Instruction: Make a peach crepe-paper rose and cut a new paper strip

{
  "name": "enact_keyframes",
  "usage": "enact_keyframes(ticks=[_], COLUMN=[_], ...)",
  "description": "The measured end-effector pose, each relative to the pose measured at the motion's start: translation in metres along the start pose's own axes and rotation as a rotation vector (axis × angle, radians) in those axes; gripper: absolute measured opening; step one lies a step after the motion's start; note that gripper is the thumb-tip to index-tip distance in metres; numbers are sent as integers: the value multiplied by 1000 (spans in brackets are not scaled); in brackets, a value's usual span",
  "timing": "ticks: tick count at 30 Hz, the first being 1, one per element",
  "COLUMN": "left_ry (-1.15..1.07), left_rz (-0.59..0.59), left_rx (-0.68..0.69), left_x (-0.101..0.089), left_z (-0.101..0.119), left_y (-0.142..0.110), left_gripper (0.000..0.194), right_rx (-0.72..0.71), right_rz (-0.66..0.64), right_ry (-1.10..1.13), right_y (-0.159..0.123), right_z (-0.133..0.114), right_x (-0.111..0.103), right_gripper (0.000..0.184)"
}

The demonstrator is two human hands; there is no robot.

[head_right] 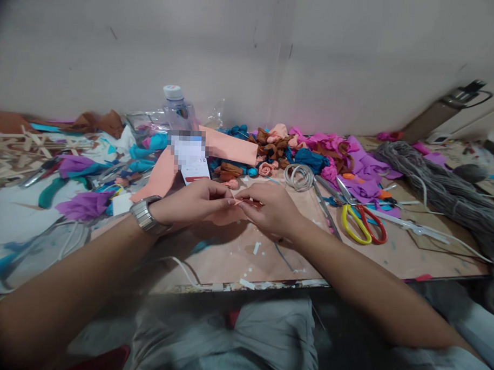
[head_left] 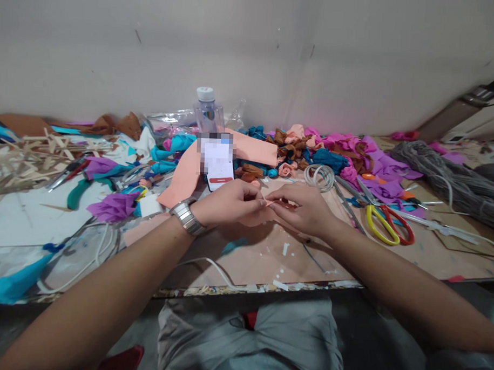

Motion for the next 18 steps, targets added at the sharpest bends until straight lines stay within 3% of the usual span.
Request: enact_keyframes(ticks=[12, 15, 18], left_ry=[16, 17, 84], left_rz=[18, 3, 61], left_rx=[-20, 15, 70], left_x=[-1, 0, -2], left_z=[2, 4, 10], left_y=[-1, -2, -5], left_gripper=[36, 35, 32], right_rx=[-30, -20, 0], right_rz=[48, 53, 90], right_ry=[20, 12, 8], right_y=[0, -1, -2], right_z=[-1, 1, 4], right_x=[-4, -4, -7], right_gripper=[13, 14, 14])
Point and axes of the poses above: each hand's wrist, its own y-axis towards the middle knuckle, its own x-axis out of the palm, z = x × y, the point moved 8 cm from there along y, towards the middle knuckle, and after that the axes turned 11 degrees about -x, right-handed, at the moved point
